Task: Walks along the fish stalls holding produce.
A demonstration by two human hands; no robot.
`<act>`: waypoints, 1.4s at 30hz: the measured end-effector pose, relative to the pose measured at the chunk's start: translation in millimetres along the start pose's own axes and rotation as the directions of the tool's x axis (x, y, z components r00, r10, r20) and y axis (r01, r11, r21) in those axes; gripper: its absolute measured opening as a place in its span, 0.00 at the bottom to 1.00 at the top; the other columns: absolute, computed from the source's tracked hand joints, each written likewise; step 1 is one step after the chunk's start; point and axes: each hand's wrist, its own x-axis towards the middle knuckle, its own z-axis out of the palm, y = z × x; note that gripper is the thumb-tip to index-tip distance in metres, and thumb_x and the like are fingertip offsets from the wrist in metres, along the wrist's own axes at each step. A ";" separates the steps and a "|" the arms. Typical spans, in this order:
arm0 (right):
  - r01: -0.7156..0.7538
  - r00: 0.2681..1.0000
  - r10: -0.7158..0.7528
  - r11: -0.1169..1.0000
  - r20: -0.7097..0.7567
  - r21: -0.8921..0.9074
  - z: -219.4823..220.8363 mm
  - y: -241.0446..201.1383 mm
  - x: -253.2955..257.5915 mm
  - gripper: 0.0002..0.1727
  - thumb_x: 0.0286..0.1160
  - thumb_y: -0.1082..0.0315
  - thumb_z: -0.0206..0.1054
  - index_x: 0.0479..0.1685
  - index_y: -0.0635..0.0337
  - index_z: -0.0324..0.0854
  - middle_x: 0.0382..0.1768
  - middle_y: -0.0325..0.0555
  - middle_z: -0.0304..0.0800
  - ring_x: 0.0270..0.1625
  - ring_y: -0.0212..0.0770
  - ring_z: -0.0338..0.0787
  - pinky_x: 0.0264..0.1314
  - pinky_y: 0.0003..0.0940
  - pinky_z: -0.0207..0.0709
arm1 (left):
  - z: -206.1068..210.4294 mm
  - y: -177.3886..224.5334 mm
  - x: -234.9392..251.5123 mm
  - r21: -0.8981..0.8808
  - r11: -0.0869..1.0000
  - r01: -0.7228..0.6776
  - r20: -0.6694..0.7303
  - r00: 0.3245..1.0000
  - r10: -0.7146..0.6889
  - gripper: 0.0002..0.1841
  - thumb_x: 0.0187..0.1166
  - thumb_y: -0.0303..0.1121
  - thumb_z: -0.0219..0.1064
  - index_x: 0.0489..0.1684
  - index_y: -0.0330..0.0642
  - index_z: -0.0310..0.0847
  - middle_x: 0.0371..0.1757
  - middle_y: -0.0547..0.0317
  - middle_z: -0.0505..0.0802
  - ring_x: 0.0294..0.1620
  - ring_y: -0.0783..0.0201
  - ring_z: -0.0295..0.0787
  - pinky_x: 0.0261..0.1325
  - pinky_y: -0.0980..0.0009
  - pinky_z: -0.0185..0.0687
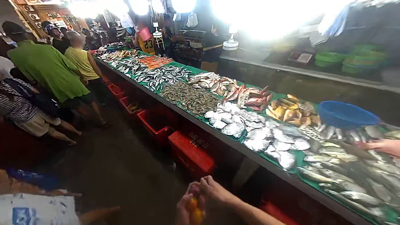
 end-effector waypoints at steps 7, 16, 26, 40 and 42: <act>-0.155 0.988 0.132 0.913 0.085 0.376 -3.5 -102.5 159.6 0.38 0.89 0.31 0.39 0.76 0.51 0.71 0.33 0.44 0.84 0.26 0.38 0.80 0.26 0.35 0.76 | -35.4 160.5 154.3 -0.008 0.996 0.088 -0.020 0.996 -0.089 0.25 0.71 0.49 0.63 0.61 0.42 0.84 0.43 0.44 0.93 0.34 0.54 0.93 0.27 0.61 0.89; -0.073 0.997 0.050 0.854 0.058 0.515 -39.9 -198.3 371.8 0.29 0.72 0.79 0.59 0.77 0.61 0.69 0.53 0.52 0.89 0.47 0.45 0.92 0.48 0.44 0.88 | -118.3 360.3 313.1 -0.037 0.998 0.044 -0.004 0.999 -0.044 0.30 0.68 0.49 0.63 0.70 0.43 0.80 0.64 0.35 0.89 0.50 0.47 0.94 0.31 0.63 0.89; 0.384 0.919 -0.371 0.918 0.134 -0.093 17.8 -417.7 685.4 0.46 0.62 0.67 0.84 0.86 0.44 0.65 0.71 0.39 0.87 0.52 0.37 0.97 0.57 0.40 0.94 | -209.6 576.8 471.4 -0.002 0.992 -0.124 -0.080 0.989 0.123 0.29 0.69 0.50 0.65 0.68 0.46 0.83 0.58 0.37 0.91 0.46 0.49 0.94 0.31 0.63 0.89; 0.150 0.880 -0.072 0.980 0.470 -0.130 131.9 -590.2 1054.3 0.78 0.36 0.63 0.95 0.96 0.44 0.39 0.80 0.66 0.73 0.65 0.58 0.91 0.65 0.53 0.89 | -373.1 896.9 665.5 0.144 0.987 -0.068 -0.025 0.997 0.073 0.29 0.70 0.48 0.63 0.71 0.46 0.78 0.51 0.41 0.90 0.32 0.55 0.91 0.23 0.65 0.86; 0.122 0.872 -0.041 0.983 0.488 -0.135 140.9 -617.4 1093.2 0.76 0.38 0.61 0.94 0.96 0.46 0.39 0.74 0.63 0.80 0.65 0.55 0.91 0.67 0.53 0.88 | -385.4 942.8 693.2 0.109 0.994 -0.022 -0.013 1.000 0.023 0.29 0.70 0.48 0.63 0.71 0.46 0.79 0.53 0.41 0.91 0.34 0.55 0.92 0.24 0.65 0.86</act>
